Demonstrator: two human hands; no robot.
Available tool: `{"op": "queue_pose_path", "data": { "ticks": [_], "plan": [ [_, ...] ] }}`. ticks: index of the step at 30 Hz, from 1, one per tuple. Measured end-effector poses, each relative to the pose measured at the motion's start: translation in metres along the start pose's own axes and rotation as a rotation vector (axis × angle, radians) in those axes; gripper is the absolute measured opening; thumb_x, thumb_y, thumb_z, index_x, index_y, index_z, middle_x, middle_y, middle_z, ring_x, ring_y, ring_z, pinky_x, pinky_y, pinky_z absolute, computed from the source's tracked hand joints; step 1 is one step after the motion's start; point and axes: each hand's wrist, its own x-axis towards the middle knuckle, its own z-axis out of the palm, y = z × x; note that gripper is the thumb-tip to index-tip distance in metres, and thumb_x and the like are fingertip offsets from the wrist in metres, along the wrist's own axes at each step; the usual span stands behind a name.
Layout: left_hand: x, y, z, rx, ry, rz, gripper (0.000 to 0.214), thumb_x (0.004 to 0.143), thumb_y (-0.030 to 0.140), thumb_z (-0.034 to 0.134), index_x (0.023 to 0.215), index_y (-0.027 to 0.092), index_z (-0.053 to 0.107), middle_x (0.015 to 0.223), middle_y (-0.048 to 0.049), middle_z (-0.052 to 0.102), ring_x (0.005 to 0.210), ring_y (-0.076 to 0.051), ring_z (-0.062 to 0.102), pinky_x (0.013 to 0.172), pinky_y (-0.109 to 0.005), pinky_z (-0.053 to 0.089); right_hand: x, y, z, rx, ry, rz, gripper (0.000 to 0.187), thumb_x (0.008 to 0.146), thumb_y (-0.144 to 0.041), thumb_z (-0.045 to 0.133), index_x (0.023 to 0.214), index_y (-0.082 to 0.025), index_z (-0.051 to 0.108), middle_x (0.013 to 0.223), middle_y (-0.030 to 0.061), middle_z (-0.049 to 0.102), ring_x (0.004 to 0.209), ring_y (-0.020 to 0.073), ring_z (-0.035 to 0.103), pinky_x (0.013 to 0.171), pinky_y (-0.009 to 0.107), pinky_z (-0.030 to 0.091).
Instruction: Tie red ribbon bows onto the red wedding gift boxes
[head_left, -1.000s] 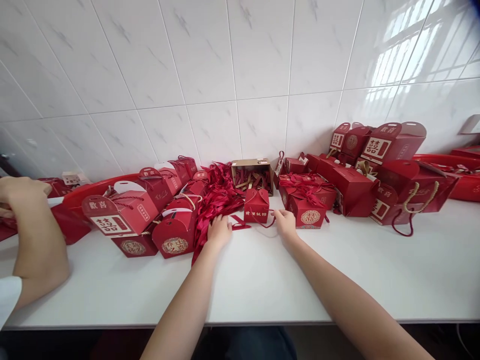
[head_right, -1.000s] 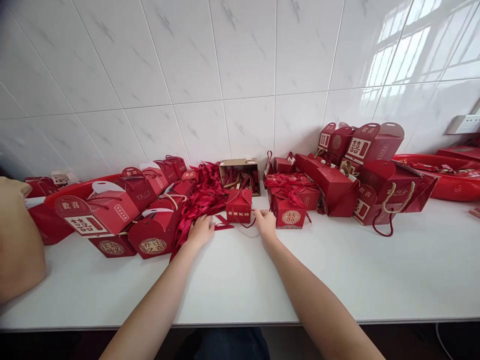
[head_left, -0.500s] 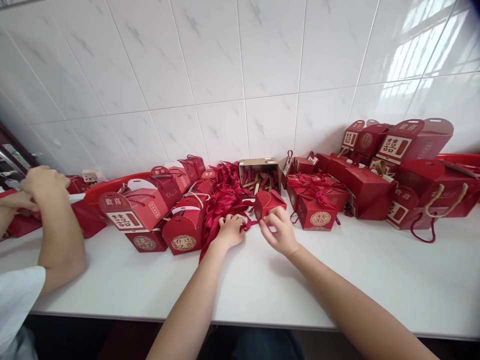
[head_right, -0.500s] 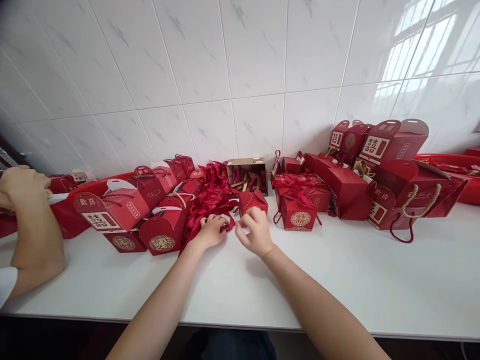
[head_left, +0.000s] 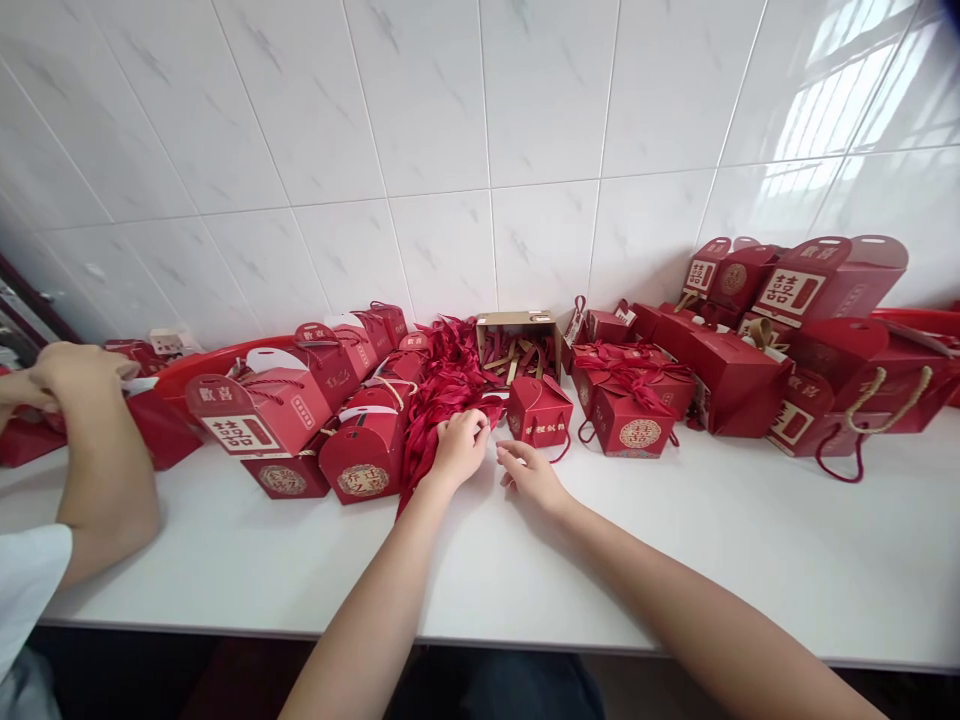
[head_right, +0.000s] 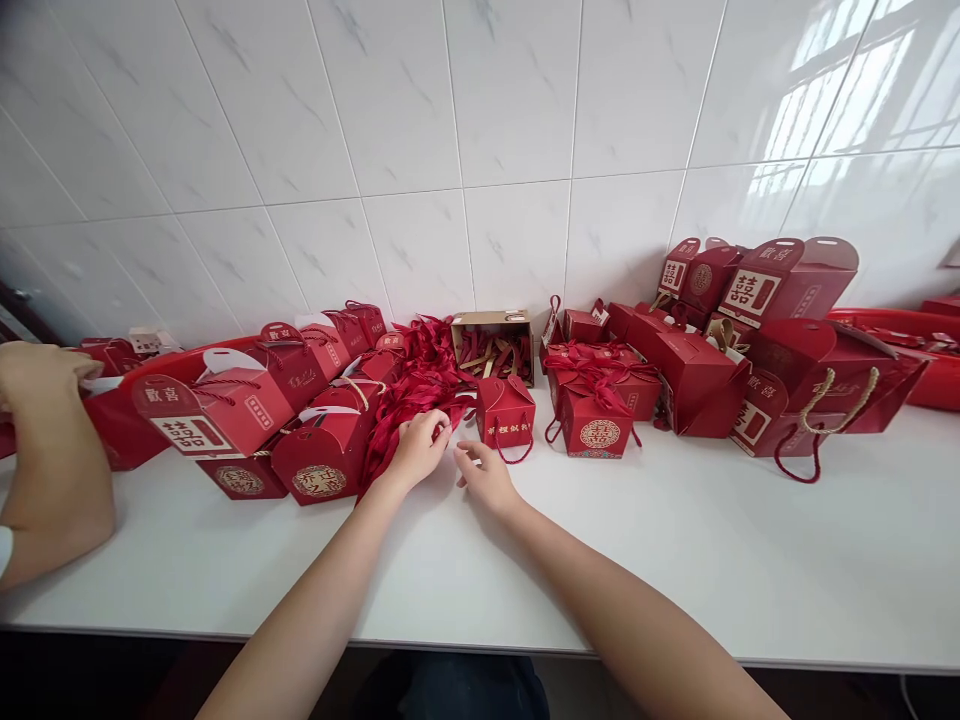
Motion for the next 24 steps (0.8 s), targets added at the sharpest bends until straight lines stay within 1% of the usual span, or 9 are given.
{"op": "queue_pose_path", "data": {
  "ticks": [2,5,9,12,14,16,20,22,24],
  "plan": [
    [0.0,0.005,0.001,-0.067,0.059,0.03,0.016,0.093,0.023,0.038,0.096,0.021,0.054,0.093,-0.0045,0.067,0.086,-0.018,0.062,0.081,-0.031,0.043,0.001,-0.004,-0.002,0.074,0.031,0.017,0.045,0.082,-0.052,0.052,0.107,-0.016,0.062,0.092,0.0065,0.061,0.056,0.0109,0.057,0.048,0.024,0.045],
    [-0.003,0.012,0.002,-0.154,0.066,0.113,0.019,0.094,0.025,0.037,0.099,0.021,0.054,0.088,-0.003,0.068,0.077,-0.016,0.063,0.073,-0.026,0.046,0.0,-0.012,-0.005,0.171,0.067,-0.001,0.049,0.077,-0.06,0.056,0.099,-0.017,0.066,0.088,0.0047,0.063,0.056,0.0097,0.056,0.05,0.023,0.044],
    [-0.006,0.019,0.004,-0.209,0.022,0.211,0.02,0.093,0.024,0.041,0.101,0.023,0.06,0.09,-0.0021,0.07,0.083,-0.017,0.065,0.078,-0.026,0.047,0.001,-0.017,-0.01,0.263,0.133,-0.056,0.043,0.073,-0.06,0.064,0.078,-0.018,0.066,0.077,0.0008,0.061,0.058,0.0089,0.054,0.054,0.022,0.042],
    [-0.007,0.021,0.005,-0.227,0.001,0.221,0.025,0.094,0.026,0.041,0.111,0.023,0.058,0.099,-0.0044,0.071,0.088,-0.018,0.066,0.079,-0.026,0.048,0.003,-0.017,-0.012,0.321,0.183,-0.059,0.044,0.072,-0.062,0.063,0.071,-0.017,0.064,0.073,0.0004,0.06,0.056,0.009,0.052,0.053,0.023,0.041],
    [-0.006,0.021,0.005,-0.227,-0.009,0.199,0.027,0.093,0.027,0.042,0.116,0.022,0.056,0.099,-0.0055,0.071,0.088,-0.018,0.067,0.076,-0.026,0.049,0.005,-0.017,-0.014,0.353,0.207,-0.053,0.045,0.071,-0.062,0.064,0.069,-0.017,0.064,0.072,0.0008,0.061,0.055,0.0094,0.051,0.053,0.023,0.04],
    [-0.006,0.02,0.005,-0.213,-0.023,0.163,0.028,0.092,0.025,0.043,0.117,0.022,0.056,0.094,-0.0049,0.072,0.084,-0.019,0.067,0.073,-0.026,0.049,0.005,-0.018,-0.017,0.375,0.227,-0.055,0.043,0.069,-0.06,0.067,0.068,-0.017,0.064,0.07,0.0008,0.06,0.055,0.0099,0.051,0.052,0.024,0.039],
    [-0.004,0.01,0.009,-0.164,-0.024,0.041,0.028,0.088,0.023,0.049,0.115,0.026,0.058,0.082,-0.0026,0.071,0.077,-0.021,0.067,0.073,-0.03,0.049,0.006,-0.025,-0.024,0.396,0.275,-0.081,0.043,0.068,-0.059,0.069,0.076,-0.018,0.069,0.061,-0.0018,0.055,0.052,0.0099,0.048,0.05,0.024,0.036],
    [-0.002,0.002,0.009,-0.134,0.019,-0.06,0.029,0.083,0.019,0.055,0.111,0.025,0.06,0.081,-0.0049,0.069,0.081,-0.026,0.067,0.079,-0.037,0.048,0.007,-0.027,-0.028,0.391,0.317,-0.092,0.044,0.068,-0.06,0.068,0.079,-0.018,0.071,0.056,-0.0036,0.049,0.05,0.0092,0.043,0.048,0.023,0.032],
    [0.0,-0.006,0.006,-0.113,0.109,-0.173,0.033,0.077,0.013,0.058,0.109,0.021,0.06,0.096,-0.0117,0.067,0.098,-0.034,0.062,0.089,-0.048,0.043,0.008,-0.028,-0.031,0.377,0.363,-0.101,0.044,0.067,-0.06,0.068,0.081,-0.018,0.071,0.056,-0.0043,0.047,0.05,0.0092,0.041,0.046,0.023,0.03]
  ]
}}
